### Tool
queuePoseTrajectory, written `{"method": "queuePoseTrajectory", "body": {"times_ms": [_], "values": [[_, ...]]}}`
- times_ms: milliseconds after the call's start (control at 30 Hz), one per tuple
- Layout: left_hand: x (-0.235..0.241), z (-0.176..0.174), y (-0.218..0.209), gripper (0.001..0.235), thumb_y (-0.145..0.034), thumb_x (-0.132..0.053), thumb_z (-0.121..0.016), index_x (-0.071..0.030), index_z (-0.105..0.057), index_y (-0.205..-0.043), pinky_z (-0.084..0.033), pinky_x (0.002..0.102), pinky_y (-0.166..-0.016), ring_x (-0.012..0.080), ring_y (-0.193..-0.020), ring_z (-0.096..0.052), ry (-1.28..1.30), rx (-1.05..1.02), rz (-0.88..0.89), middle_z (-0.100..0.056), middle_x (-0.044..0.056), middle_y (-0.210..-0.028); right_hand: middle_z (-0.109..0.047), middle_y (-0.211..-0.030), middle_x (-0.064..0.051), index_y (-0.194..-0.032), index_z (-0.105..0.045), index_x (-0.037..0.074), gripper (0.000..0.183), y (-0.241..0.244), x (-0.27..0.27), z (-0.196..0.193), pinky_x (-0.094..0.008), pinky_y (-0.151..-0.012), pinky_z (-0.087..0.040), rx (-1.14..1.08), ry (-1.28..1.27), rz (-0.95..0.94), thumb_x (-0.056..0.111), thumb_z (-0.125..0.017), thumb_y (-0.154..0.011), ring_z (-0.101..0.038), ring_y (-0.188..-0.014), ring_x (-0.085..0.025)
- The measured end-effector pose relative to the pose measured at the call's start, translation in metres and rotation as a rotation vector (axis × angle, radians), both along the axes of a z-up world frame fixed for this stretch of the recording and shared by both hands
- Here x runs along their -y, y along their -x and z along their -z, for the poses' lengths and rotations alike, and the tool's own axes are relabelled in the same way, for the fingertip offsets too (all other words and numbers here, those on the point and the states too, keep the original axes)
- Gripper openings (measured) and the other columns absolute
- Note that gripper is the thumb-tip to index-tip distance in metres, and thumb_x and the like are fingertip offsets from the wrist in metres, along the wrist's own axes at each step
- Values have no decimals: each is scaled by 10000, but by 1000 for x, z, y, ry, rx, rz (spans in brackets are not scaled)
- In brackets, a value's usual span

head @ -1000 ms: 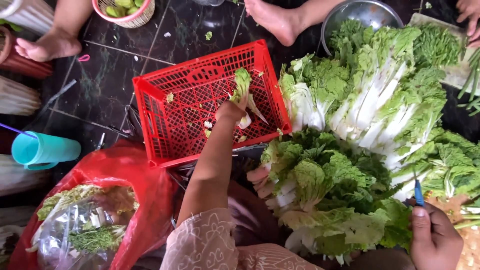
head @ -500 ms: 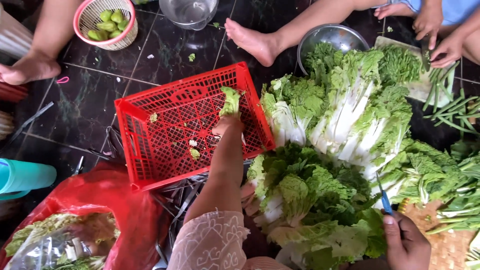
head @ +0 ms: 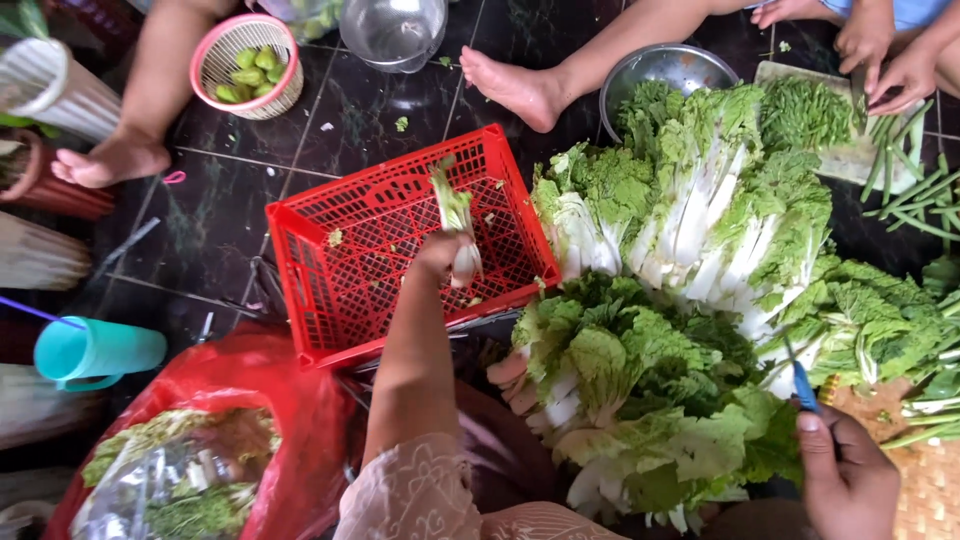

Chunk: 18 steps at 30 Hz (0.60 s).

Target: The person cuts the base of napa cabbage heads using a knife and places them in a red crate. They then pick up a cabbage head, remove outer leaves, and tie the bundle with a plastic strip.

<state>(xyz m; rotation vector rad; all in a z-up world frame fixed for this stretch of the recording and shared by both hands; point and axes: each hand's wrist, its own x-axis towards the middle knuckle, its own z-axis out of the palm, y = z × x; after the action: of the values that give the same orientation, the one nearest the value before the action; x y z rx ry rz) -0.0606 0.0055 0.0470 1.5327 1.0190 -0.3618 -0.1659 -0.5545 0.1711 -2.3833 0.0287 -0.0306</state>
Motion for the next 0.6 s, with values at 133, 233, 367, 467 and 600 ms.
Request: {"method": "queuePoseTrajectory", "body": {"times_ms": [133, 233, 367, 467, 600], "values": [[-3, -57, 22, 453, -899, -163, -712, 41, -604, -1289, -617, 403, -596, 277, -735, -748, 169, 247, -142, -757, 195, -886, -497, -699, -90, -1297, -728, -28, 289, 7, 0, -3, -332, -621, -339, 11, -39, 14, 203, -597, -1182, -417, -672, -183], [4, -90, 33, 586, -808, -270, -723, 11, -656, -1317, -368, 449, -1203, 350, -1479, -432, -22, 302, 13, -412, 260, -1584, -644, -864, -89, -1295, -751, 21, 307, 13, 9, 6, -335, -761, -416, -1, -4, -9, 263, -602, -1178, -552, -828, -186], [1, -119, 77, 335, -738, -161, -769, -40, -755, -1050, -565, 320, -657, 148, -761, -690, -48, 579, -32, -740, 58, -909, -667, -956, -99, -1378, -721, 45, 287, 15, 39, 54, -325, -794, -427, 82, -91, -57, 286, -604, -1274, -564, -866, -173], [0, -160, 161, 392, -744, -310, -783, -83, -756, -1062, -543, 414, -766, 248, -910, -686, -436, 448, 79, -731, 90, -911, -637, -1034, -90, -1422, -683, 59, 271, -18, 78, 112, -297, -759, -407, 40, -197, -158, 305, -585, -1362, -556, -866, -162], [-25, -211, 279, 515, -764, -443, -777, -138, -724, -1176, -557, 560, -865, 402, -1023, -717, -930, 166, 17, -766, 178, -989, -621, -1182, -103, -1429, -637, 73, 259, -94, 104, 196, -285, -729, -391, -40, -226, -349, 296, -537, -1342, -535, -892, -152]]}}
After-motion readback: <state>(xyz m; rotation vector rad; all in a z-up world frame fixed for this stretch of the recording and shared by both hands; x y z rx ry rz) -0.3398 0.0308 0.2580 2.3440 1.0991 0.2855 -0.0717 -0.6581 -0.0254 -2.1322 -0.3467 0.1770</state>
